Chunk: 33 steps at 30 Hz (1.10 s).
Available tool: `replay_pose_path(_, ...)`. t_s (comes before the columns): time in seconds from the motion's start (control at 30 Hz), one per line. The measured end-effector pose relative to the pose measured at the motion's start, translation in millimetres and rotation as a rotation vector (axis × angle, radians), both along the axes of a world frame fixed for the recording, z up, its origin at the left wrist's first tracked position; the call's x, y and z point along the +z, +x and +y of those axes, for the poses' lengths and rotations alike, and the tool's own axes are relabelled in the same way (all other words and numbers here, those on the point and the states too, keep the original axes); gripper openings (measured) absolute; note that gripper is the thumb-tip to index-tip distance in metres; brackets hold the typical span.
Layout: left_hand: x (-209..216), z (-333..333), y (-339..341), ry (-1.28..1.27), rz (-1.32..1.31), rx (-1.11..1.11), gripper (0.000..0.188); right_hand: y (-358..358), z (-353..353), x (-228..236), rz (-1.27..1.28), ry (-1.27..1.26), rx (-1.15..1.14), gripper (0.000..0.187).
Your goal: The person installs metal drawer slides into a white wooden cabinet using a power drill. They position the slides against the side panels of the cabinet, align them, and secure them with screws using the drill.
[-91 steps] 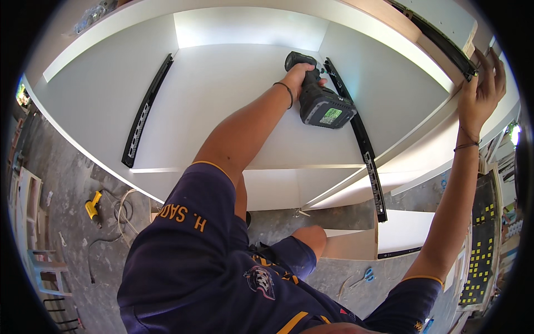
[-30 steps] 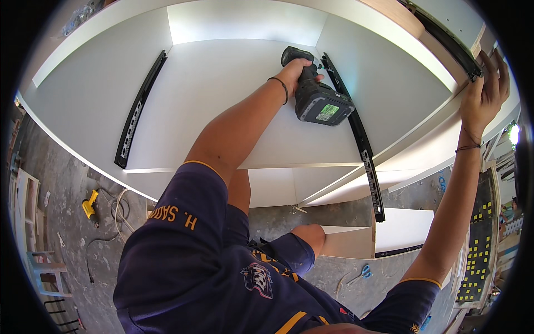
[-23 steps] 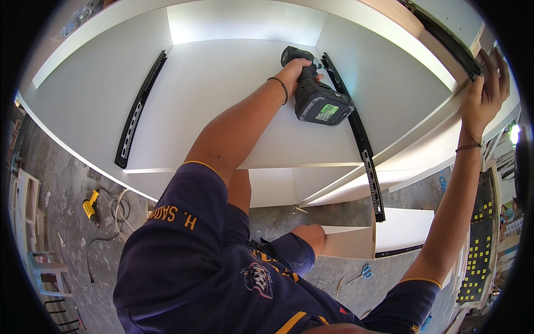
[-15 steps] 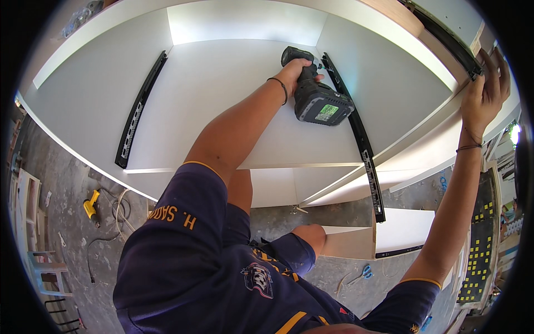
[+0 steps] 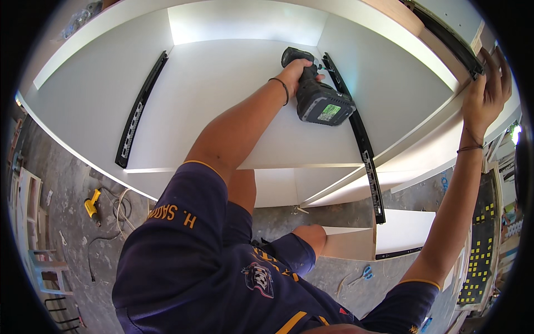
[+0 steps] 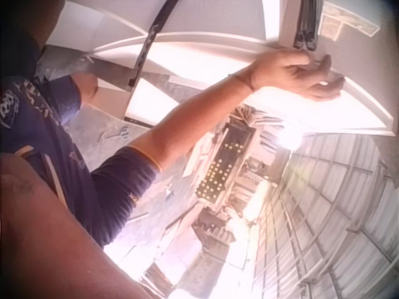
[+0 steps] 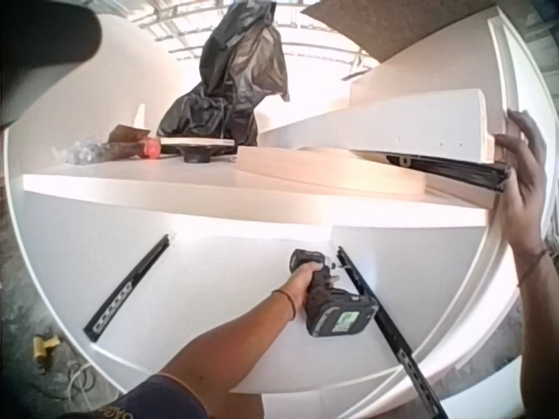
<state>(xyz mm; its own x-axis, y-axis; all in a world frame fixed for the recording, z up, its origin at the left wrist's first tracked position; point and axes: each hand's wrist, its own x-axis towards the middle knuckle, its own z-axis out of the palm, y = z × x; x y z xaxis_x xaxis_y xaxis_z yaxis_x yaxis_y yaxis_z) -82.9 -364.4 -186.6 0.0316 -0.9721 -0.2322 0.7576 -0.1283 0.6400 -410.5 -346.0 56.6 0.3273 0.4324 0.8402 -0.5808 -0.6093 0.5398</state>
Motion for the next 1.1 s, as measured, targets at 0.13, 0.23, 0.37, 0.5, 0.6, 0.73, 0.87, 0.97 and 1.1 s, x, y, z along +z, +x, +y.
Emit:
replay_pose_path(0.13,-2,-1,-1,-0.013,-0.018,0.0,0.04,-4,-1,-1,0.022,0.023,-0.016,0.031)
replay_pose_path(0.23,-3,-2,-1,-0.013,-0.003,-0.013,0.04,-10,-9,3,0.03,-0.003,-0.052,0.031)
replay_pose_path(0.37,-7,-8,6,0.0,0.015,-0.001,0.039,-7,-11,3,0.021,-0.054,-0.047,0.031)
replay_pose_path(0.5,-7,-6,1,-0.021,0.003,-0.008,0.04,-6,-8,1,0.024,-0.042,-0.021,0.032)
replay_pose_path(0.6,-7,-5,1,-0.035,0.014,-0.007,0.039,-7,-8,3,0.03,-0.019,0.0,0.033)
replay_pose_path(0.73,-6,-3,1,-0.045,0.017,-0.009,0.039,-5,-3,0,0.019,-0.02,-0.043,0.034)
replay_pose_path(0.87,-4,-3,0,-0.031,0.019,0.005,0.038,-6,-4,2,0.022,-0.001,-0.039,0.034)
replay_pose_path(0.97,-3,-2,-1,-0.03,0.033,-0.001,0.037,-6,-4,1,0.027,0.013,-0.032,0.034)
replay_pose_path(1.1,-2,-1,-3,-0.023,0.052,0.019,0.035,-5,-5,1,0.026,-0.018,-0.021,0.034)
